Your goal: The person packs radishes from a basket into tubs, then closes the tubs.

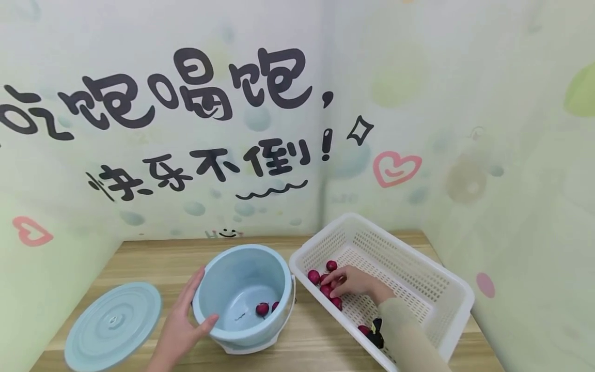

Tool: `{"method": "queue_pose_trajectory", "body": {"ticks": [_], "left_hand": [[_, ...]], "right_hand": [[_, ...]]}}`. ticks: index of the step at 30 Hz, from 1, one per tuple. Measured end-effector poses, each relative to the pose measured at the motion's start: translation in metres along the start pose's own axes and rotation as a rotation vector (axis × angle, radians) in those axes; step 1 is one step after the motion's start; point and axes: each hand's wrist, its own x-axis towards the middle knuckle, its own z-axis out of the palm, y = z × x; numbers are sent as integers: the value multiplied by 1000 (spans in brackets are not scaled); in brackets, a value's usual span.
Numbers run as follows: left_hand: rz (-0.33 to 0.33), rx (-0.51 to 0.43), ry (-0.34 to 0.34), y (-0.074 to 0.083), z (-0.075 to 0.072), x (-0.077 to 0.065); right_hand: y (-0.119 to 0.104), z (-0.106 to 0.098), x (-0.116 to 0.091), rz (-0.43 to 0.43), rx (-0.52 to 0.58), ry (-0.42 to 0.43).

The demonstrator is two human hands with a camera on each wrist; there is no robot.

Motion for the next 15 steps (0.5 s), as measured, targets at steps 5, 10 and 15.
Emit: {"method": "queue_pose_trajectory", "body": {"ticks": [5, 10, 15], "left_hand": [[-40, 7, -13, -2, 2, -1], [-46, 5, -17, -4, 4, 0], [-50, 3, -23, -2, 2, -1]], "right_hand": [[0, 2, -1, -4, 15, 3], [2, 2, -2, -21, 43, 20], [2, 3, -5, -41, 33, 41]]}}
